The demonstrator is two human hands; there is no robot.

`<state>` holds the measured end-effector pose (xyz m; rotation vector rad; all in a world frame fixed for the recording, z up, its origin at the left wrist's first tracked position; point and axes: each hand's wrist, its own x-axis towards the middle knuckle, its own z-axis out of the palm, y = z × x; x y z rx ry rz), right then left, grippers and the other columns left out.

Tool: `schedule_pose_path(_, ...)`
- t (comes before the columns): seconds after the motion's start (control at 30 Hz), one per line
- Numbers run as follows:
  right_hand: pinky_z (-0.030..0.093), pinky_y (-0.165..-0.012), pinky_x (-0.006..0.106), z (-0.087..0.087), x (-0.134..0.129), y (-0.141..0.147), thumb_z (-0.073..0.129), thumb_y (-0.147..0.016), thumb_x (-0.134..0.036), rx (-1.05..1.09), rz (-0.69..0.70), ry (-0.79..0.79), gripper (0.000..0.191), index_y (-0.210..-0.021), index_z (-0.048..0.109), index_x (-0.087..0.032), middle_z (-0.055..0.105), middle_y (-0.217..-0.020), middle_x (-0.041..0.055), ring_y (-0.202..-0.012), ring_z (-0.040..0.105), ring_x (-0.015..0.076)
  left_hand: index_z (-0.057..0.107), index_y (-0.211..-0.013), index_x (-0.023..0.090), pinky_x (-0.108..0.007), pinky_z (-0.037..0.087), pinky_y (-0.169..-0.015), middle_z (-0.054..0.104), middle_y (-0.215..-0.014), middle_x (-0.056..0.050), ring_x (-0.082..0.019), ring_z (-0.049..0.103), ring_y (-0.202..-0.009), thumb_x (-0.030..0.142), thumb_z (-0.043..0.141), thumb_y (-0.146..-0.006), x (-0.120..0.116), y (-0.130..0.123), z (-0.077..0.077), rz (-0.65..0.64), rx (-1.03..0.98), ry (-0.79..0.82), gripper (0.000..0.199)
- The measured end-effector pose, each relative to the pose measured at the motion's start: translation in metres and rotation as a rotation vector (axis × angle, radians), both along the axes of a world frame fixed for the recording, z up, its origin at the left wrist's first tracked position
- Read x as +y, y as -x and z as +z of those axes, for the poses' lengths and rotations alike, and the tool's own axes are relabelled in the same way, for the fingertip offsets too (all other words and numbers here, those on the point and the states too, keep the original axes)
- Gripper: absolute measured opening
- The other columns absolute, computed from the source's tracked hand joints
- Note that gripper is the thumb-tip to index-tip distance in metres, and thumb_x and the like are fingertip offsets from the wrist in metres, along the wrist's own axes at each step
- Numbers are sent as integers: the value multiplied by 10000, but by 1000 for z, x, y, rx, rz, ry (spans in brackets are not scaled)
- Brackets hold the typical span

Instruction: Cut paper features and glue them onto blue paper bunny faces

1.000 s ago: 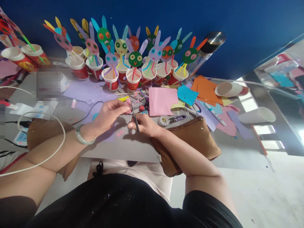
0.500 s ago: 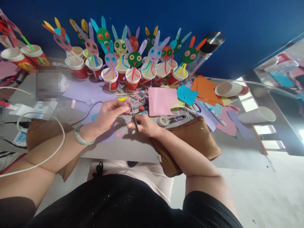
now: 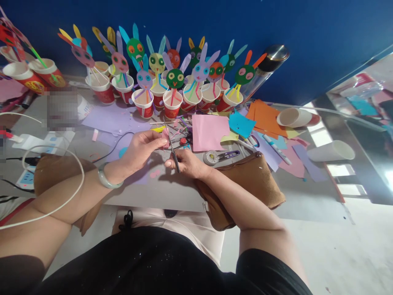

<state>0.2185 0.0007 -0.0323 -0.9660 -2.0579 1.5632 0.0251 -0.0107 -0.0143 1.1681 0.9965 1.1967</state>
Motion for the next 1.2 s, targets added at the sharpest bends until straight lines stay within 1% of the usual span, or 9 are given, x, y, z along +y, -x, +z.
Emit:
schedule_pose_path(0.1,311,-561,260,-2,0,0,605,-749,-883,1,2,6,723,-669,525,-169,465,-603,-28,-588,392,101,686,-714,179,-287,552,-748,727,-741,-20,-138,664,-741,373,769,-778,0,0,-1,-8,13,-8,221)
schedule_pose_path(0.37,286,-556,266,-3,1,-1,557,-712,-943,-37,-12,0,773,-660,496,-174,441,-614,-28,-591,376,100,701,-720,174,-286,545,-749,724,-739,-17,-137,658,-744,384,778,-775,1,0,-4,-4,-11,2,230)
schedule_pose_path(0.8,328,-548,267,1,-1,-1,556,-734,-930,-2,-24,0,766,-640,530,-170,484,-593,-12,-570,413,107,716,-722,169,-287,543,-754,738,-746,-24,-137,664,-745,379,805,-774,1,1,-3,-2,-34,-1,234)
schedule_pose_path(1.2,326,-550,277,3,2,-2,551,-713,-946,-26,-35,-22,773,-615,511,-179,479,-589,-9,-568,402,111,717,-702,169,-270,537,-714,735,-712,-13,-127,660,-702,350,822,-745,0,2,3,3,-66,-8,214)
